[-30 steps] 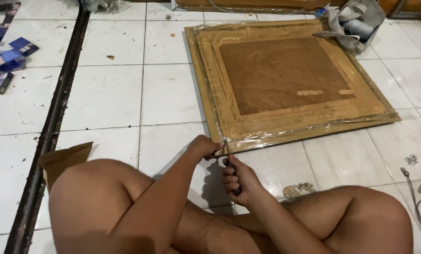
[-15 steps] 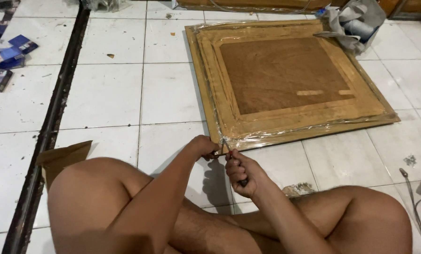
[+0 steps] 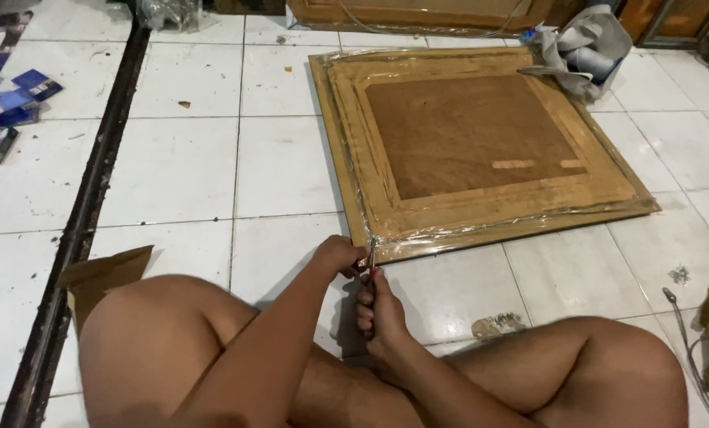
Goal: The person sits on the floor and uses a screwdriver to peel and remove clear packing tape from the edges of a wooden frame. The tape is lifted and pulled away from the frame's perimeter throughout the clip.
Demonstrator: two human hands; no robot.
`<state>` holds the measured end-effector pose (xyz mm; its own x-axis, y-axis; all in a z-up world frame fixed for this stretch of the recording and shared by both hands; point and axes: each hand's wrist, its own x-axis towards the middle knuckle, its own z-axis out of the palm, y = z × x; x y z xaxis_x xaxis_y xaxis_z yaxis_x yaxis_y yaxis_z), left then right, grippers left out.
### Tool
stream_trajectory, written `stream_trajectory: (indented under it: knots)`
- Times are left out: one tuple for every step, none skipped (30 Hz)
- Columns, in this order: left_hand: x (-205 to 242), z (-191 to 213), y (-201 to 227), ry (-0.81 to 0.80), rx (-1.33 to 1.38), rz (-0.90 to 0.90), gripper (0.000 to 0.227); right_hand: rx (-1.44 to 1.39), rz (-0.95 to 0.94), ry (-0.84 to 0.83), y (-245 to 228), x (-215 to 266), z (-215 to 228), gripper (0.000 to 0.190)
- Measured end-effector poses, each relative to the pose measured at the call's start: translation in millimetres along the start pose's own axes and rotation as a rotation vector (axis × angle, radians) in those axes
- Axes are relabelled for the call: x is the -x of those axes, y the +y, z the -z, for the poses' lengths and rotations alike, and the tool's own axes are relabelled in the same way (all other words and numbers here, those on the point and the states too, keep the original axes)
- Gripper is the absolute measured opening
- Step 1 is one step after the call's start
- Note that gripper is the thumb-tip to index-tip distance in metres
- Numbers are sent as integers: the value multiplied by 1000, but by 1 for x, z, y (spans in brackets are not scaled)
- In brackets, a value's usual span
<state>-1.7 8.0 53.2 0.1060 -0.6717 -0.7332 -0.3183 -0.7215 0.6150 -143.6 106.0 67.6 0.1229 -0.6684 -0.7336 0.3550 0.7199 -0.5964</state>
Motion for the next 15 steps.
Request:
stream_trajectory:
  knots:
    - [1, -1, -1, 0, 2, 2, 28, 2, -2, 0, 4, 0, -2, 42]
    - [1, 0, 1, 11, 9, 5, 30, 84, 5, 3, 7, -1, -6, 57]
    - [0, 0, 2, 21, 17, 8, 33, 166, 13, 6, 9, -2, -9, 71]
    - [-4, -1, 1, 22, 17, 10, 33, 166, 11, 6, 7, 4, -20, 71]
    - [-8, -3, 0, 35, -41, 0, 32, 116, 89, 19, 4, 9, -31, 56]
    - [-13, -2, -1, 49, -101, -8, 31, 65, 164, 31, 1, 15, -43, 48]
    - [-11, -3, -8, 50, -101, -3, 31, 65, 160, 29, -5, -2, -39, 48]
    - [-11, -5, -11, 91, -119, -73, 46, 14, 325, 93, -14, -20, -33, 46]
    - [-10, -8, -15, 132, -137, -144, 66, -37, 491, 155, -23, -37, -27, 58]
    - [-4, -5, -15, 133, -136, -139, 66, -36, 486, 154, -38, -27, -26, 58]
    - [3, -2, -15, 112, -64, -140, 58, 57, 468, 174, -53, -17, -26, 60]
    - [6, 0, -8, 88, 11, -153, 50, 151, 462, 196, -74, -10, -25, 64]
    - [3, -1, -6, 88, 14, -161, 50, 154, 470, 196, -85, -22, -13, 64]
    - [1, -1, -8, 65, 55, -146, 47, 435, 527, 191, -91, -33, -1, 53]
    - [-1, -1, -10, 42, 96, -131, 43, 717, 579, 183, -97, -45, 11, 43]
